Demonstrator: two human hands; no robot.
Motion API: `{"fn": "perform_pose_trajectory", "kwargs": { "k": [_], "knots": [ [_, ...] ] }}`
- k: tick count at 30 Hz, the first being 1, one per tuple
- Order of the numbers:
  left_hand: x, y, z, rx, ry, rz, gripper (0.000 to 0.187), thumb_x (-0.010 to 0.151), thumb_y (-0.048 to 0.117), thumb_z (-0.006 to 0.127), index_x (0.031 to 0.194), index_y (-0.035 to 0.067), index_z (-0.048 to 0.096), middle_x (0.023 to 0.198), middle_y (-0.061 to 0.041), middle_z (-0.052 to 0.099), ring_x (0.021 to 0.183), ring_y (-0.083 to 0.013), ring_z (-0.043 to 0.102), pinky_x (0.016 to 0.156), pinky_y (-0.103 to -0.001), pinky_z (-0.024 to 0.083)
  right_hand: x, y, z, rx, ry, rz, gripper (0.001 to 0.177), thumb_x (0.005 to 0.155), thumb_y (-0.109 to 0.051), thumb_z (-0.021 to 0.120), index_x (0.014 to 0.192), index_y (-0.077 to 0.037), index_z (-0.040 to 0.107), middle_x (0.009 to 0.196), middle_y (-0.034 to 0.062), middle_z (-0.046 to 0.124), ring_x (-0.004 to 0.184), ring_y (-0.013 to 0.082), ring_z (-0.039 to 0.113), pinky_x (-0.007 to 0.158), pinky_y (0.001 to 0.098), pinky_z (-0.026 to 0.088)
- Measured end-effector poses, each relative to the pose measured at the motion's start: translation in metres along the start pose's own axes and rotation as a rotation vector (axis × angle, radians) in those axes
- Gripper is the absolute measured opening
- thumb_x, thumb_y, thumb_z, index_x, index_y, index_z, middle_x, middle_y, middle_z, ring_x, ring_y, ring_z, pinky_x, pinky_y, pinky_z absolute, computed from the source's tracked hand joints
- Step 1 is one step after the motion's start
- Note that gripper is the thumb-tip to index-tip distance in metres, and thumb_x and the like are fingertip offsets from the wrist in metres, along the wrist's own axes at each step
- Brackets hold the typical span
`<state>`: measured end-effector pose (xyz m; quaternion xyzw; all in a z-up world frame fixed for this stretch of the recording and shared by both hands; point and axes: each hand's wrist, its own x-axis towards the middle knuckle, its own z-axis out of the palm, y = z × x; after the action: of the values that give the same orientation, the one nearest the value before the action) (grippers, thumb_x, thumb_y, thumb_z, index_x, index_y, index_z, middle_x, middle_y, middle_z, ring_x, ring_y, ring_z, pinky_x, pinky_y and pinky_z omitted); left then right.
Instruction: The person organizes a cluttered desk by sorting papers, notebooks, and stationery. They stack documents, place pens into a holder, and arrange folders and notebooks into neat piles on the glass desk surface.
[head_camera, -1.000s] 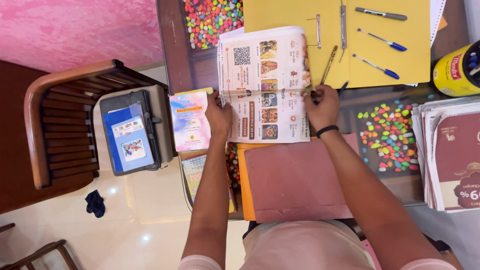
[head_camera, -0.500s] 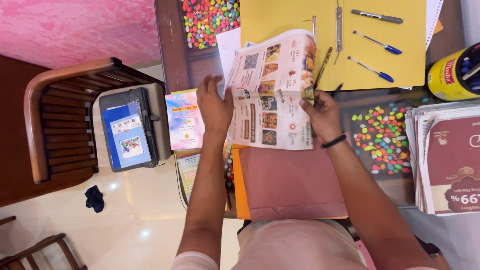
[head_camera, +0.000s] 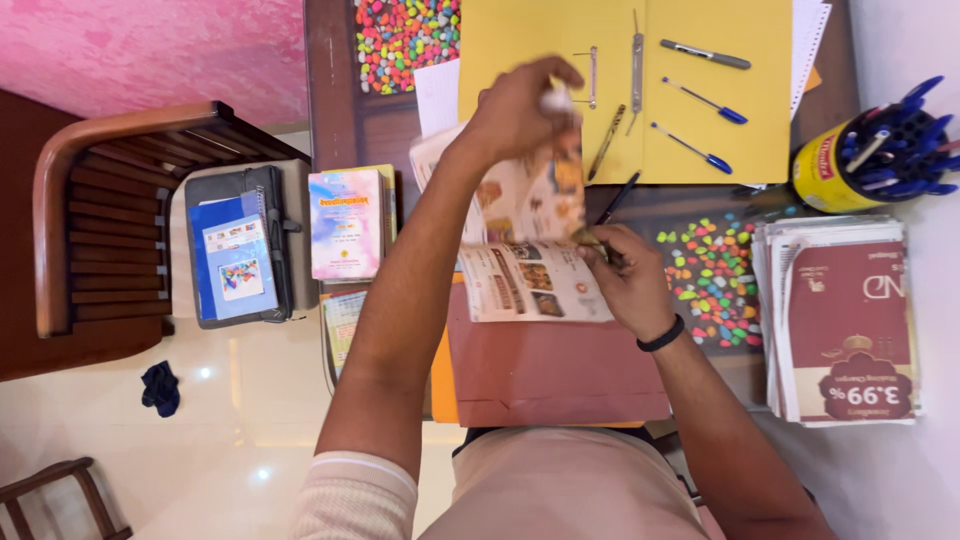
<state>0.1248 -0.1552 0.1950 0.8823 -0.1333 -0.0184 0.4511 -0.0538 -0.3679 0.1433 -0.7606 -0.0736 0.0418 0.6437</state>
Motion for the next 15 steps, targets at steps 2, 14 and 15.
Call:
{"fn": "perform_pose_trajectory", "kwargs": {
  "k": [2, 14, 15],
  "knots": [
    [0.002, -0.003, 0.006, -0.161, 0.144, 0.015, 0.044, 0.079, 0.034, 0.084, 0.118, 0.022, 0.068, 0.103, 0.002, 0.073, 0.099, -0.0146, 0.069, 0.097, -0.040, 0.053, -0.008, 0.004, -0.007, -0.040, 0.069, 0.255, 0.019, 0.097, -0.008, 0.076, 0.112, 0.002, 0.073, 0.073, 0.0010, 0.059, 0.065, 0.0065, 0.045, 0.056, 0.0224, 0.037],
    [-0.058, 0.008, 0.079, 0.049, 0.475, 0.022, 0.026, 0.089, 0.029, 0.081, 0.108, 0.014, 0.073, 0.103, -0.002, 0.073, 0.102, -0.0204, 0.069, 0.090, -0.040, 0.046, -0.098, 0.109, -0.075, 0.339, 0.140, 0.577, 0.025, 0.098, -0.014, 0.071, 0.116, 0.003, 0.068, 0.090, 0.0043, 0.073, 0.077, 0.0090, 0.065, 0.068, 0.0252, 0.054],
    [-0.075, -0.001, 0.085, -0.005, 0.439, 0.000, 0.025, 0.092, 0.028, 0.078, 0.110, 0.012, 0.071, 0.106, -0.004, 0.073, 0.104, -0.0208, 0.069, 0.094, -0.039, 0.052, -0.101, 0.118, -0.078, 0.295, 0.118, 0.517, 0.033, 0.096, -0.014, 0.072, 0.123, 0.003, 0.061, 0.097, 0.0048, 0.072, 0.085, 0.0099, 0.066, 0.073, 0.0257, 0.055]
  ]
}}
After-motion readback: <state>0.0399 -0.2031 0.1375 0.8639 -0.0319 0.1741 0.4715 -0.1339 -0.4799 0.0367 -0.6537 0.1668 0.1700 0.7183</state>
